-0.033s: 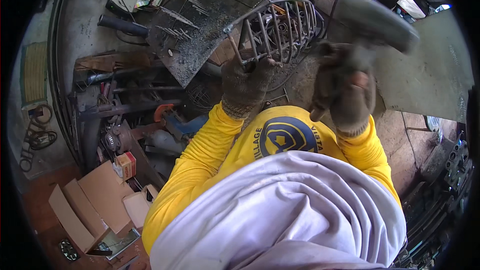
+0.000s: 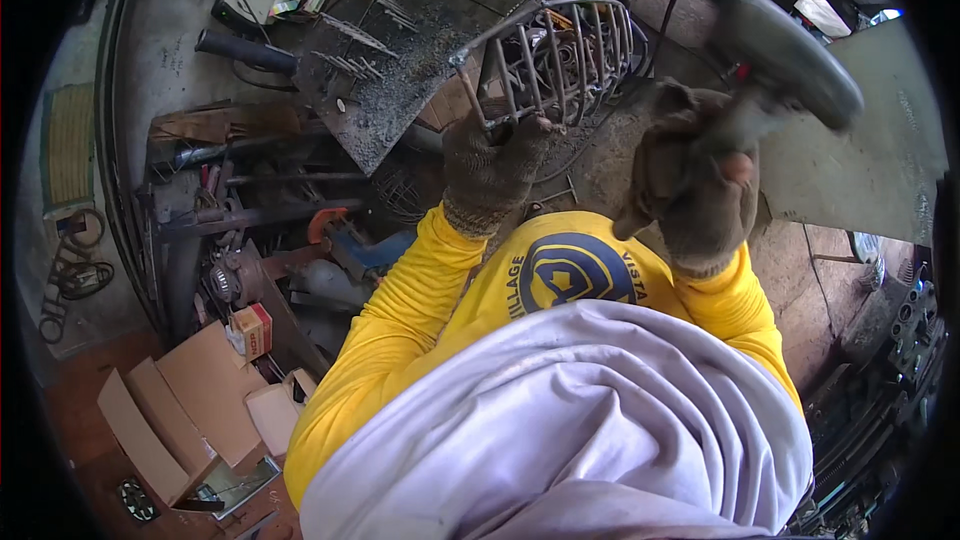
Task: The person uses a hammer to strike a curved metal grid. They hold the grid with one gloved hand and position it against a workbench while hitting it repeatedly.
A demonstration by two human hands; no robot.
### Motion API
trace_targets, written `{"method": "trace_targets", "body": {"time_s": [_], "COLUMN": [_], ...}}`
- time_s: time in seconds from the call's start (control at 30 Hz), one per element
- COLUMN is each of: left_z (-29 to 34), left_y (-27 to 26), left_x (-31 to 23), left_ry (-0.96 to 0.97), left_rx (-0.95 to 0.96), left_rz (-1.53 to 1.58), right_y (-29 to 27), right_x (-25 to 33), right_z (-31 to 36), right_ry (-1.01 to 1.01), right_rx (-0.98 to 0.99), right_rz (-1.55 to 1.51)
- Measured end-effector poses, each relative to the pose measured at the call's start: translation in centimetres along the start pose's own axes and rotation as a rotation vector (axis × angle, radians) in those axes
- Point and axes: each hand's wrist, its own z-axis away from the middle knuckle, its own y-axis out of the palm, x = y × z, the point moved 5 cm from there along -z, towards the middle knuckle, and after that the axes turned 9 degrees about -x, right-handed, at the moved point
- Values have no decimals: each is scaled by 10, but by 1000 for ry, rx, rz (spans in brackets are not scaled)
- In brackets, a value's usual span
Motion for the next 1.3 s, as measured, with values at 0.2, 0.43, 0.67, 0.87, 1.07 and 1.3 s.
{"method": "trace_targets", "body": {"time_s": [0.2, 0.43, 0.67, 0.87, 1.07, 1.3], "left_z": [-9, -12, -8, -9, -5, -12], "left_y": [-18, -11, -11, -12, -8, -23], "left_x": [2, -12, -14, -15, -32, -18], "left_ry": [141, 159, 154, 246, 220, 137], "left_rx": [-158, -143, -118, -100, -122, -168], "left_rz": [3, 187, -75, -87, 25, 98], "right_y": [10, 9, 25, 9, 20, 14], "right_x": [-25, -31, -30, -3, -27, -30], "right_z": [0, -2, -6, 0, 10, 6], "right_ry": [145, 114, 127, 10, -99, 219], "right_rx": [295, 178, 263, 182, 188, 160], "right_rz": [548, 314, 492, -67, 623, 302]}}
